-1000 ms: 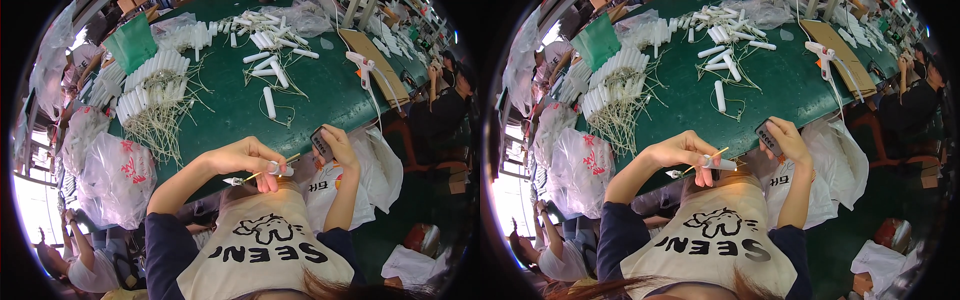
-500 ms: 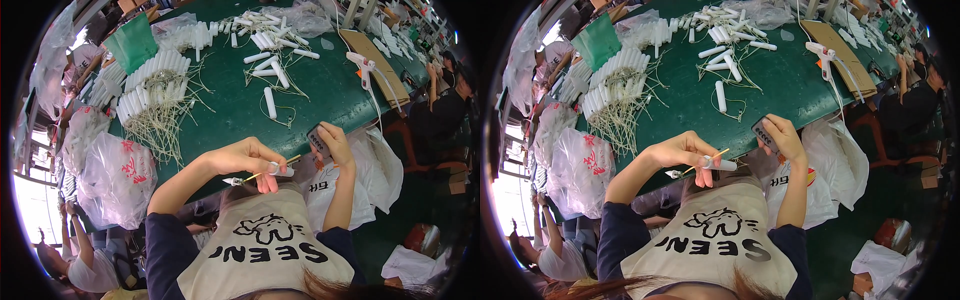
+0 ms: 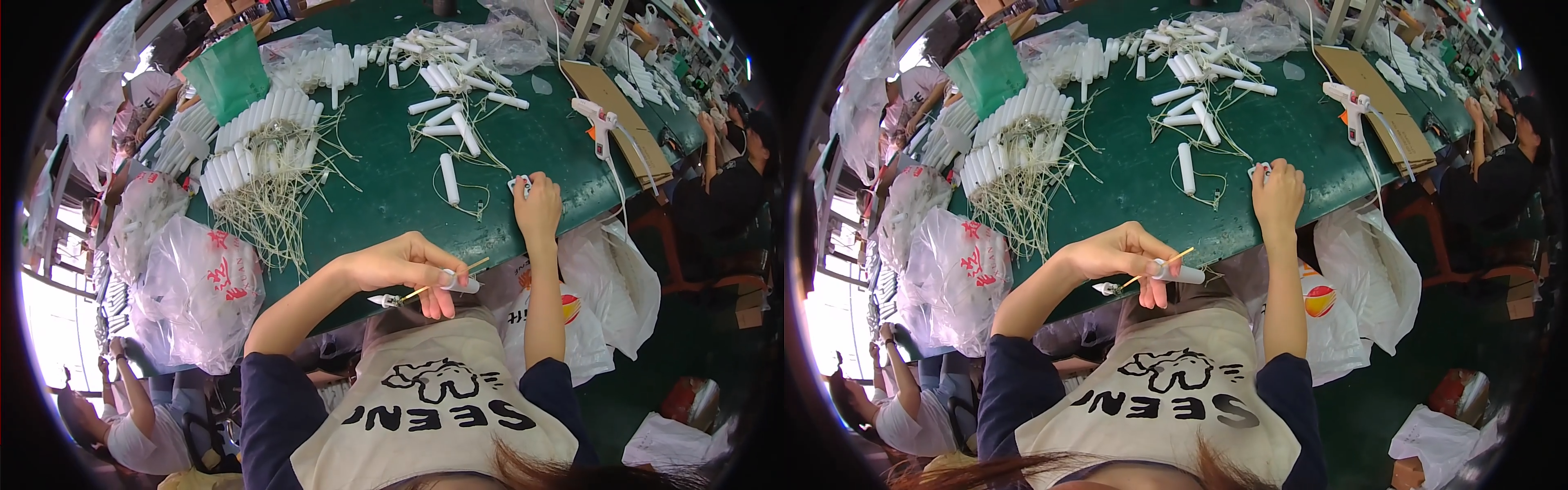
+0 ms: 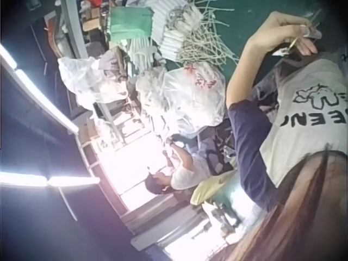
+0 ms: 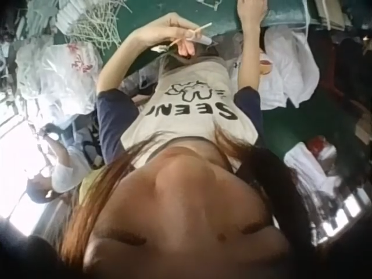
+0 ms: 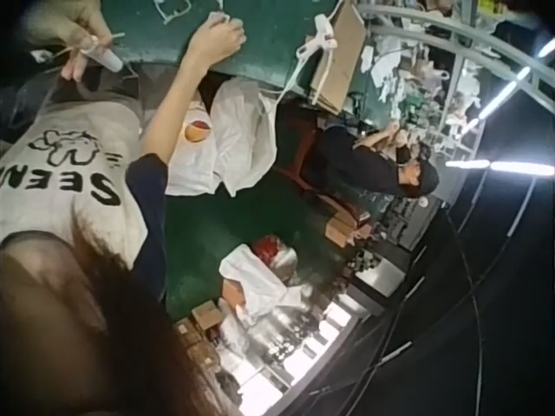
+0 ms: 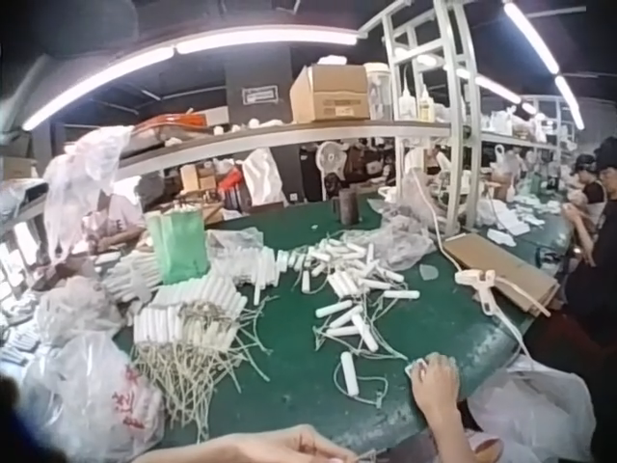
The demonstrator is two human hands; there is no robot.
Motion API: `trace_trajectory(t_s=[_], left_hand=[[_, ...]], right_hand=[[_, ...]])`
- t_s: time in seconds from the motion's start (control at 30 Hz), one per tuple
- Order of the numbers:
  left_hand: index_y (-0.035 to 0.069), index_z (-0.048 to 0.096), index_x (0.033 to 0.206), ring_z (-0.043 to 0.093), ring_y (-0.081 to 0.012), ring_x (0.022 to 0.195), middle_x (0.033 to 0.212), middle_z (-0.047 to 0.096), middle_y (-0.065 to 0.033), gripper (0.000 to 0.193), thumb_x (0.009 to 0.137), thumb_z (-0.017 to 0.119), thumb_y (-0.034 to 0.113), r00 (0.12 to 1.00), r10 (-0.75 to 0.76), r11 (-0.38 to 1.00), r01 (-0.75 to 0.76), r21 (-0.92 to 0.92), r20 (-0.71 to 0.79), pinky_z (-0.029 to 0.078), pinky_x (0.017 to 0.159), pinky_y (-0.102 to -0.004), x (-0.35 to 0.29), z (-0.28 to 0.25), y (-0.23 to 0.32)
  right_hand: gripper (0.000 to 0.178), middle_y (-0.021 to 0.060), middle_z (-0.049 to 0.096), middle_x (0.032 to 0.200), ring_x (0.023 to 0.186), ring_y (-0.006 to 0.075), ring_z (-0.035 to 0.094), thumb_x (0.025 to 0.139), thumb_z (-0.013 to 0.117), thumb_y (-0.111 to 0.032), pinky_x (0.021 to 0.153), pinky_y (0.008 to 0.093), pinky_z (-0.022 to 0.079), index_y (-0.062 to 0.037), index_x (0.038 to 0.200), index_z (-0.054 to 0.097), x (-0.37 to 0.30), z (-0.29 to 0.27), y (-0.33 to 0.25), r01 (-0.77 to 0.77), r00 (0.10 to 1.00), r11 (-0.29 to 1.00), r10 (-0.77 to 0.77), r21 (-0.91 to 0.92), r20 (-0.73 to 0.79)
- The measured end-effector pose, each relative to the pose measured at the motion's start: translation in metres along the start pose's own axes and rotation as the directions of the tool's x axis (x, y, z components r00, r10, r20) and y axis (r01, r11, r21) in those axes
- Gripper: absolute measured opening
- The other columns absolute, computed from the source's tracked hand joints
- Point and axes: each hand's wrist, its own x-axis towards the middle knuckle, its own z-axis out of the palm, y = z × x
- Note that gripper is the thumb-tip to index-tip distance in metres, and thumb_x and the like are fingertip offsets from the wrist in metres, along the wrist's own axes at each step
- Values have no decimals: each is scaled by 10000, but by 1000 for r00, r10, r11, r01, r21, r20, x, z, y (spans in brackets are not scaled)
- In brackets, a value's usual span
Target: Assembling small white tubes with electrical wires at a factory workbench.
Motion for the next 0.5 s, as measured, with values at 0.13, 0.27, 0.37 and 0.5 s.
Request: trace_trajectory(t_s=[0.13,0.27,0.37,0.5], left_hand=[[-39,605,999,671,-222,629,783,668,-216,251,859,574,167,999,15,1000,-15,-8,-35,559,616,-300,-4,-1,4],[-37,603,1002,670,-221,628,786,669,-218,247,859,573,163,997,43,999,-43,3,-57,559,613,-300,-5,-1,6],[-39,600,1002,671,-223,632,788,668,-219,251,859,574,165,995,65,998,-67,-21,-70,561,615,-305,-6,-4,5],[-48,591,1005,672,-227,643,783,666,-213,273,866,578,187,989,129,988,-134,-80,-71,563,620,-306,-11,-8,3]], right_hand=[[220,147,565,817,820,336,528,839,590,-237,741,430,431,-17,834,569,0,4,4,-4,997,1000,5,12,-72],[206,138,564,839,806,321,518,813,624,-217,755,413,422,-18,834,574,2,-5,-2,-4,992,989,23,145,-125],[180,116,591,874,795,252,526,828,632,-181,729,352,429,-17,896,608,-1,-29,-24,153,987,830,-98,537,-128],[256,79,627,982,860,200,585,761,708,-146,763,295,446,-32,976,628,-15,-86,-66,24,751,293,-636,956,176]])
